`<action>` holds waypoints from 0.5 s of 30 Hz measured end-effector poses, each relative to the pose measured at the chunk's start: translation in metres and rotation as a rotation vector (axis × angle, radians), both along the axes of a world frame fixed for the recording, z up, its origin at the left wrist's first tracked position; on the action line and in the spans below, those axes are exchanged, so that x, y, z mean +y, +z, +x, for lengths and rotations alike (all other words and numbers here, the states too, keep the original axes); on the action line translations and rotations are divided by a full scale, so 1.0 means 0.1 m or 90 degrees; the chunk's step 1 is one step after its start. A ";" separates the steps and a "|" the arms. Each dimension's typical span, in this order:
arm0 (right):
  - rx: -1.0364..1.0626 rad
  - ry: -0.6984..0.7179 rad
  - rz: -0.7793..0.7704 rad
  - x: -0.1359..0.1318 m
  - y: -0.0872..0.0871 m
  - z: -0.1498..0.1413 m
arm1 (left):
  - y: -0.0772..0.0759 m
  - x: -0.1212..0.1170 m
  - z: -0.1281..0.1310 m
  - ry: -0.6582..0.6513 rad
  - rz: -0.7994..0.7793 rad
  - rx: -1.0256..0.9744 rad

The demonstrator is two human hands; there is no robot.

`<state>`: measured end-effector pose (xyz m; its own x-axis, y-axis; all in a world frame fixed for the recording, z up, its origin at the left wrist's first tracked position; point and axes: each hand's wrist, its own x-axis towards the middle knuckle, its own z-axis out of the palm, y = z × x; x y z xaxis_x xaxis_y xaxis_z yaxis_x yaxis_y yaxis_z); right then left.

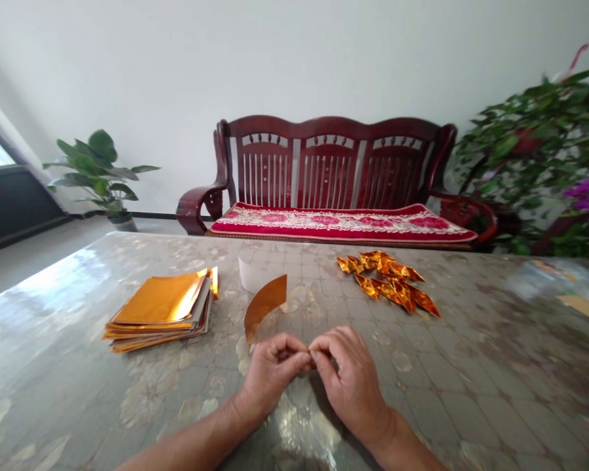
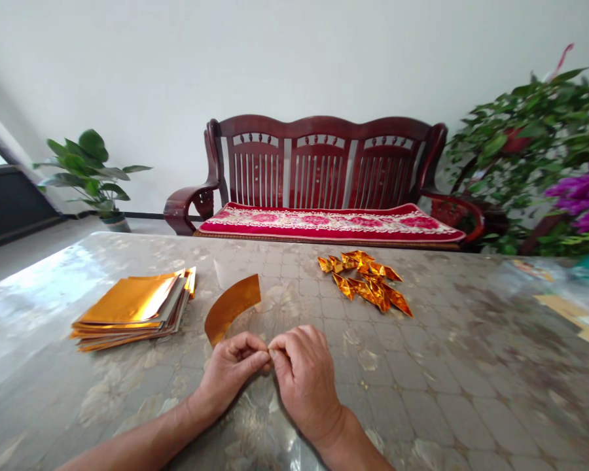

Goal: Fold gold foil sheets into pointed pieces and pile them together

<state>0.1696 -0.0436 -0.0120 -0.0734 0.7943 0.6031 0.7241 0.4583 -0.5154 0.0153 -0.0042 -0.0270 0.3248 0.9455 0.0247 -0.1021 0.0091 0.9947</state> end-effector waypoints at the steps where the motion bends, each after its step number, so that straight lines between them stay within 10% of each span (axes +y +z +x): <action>1: -0.001 0.001 0.001 0.00 0.00 0.00 | -0.01 0.00 0.00 -0.001 -0.005 -0.004; 15: 0.018 0.008 0.022 -0.05 0.04 -0.02 | -0.02 -0.01 -0.05 0.083 0.171 0.153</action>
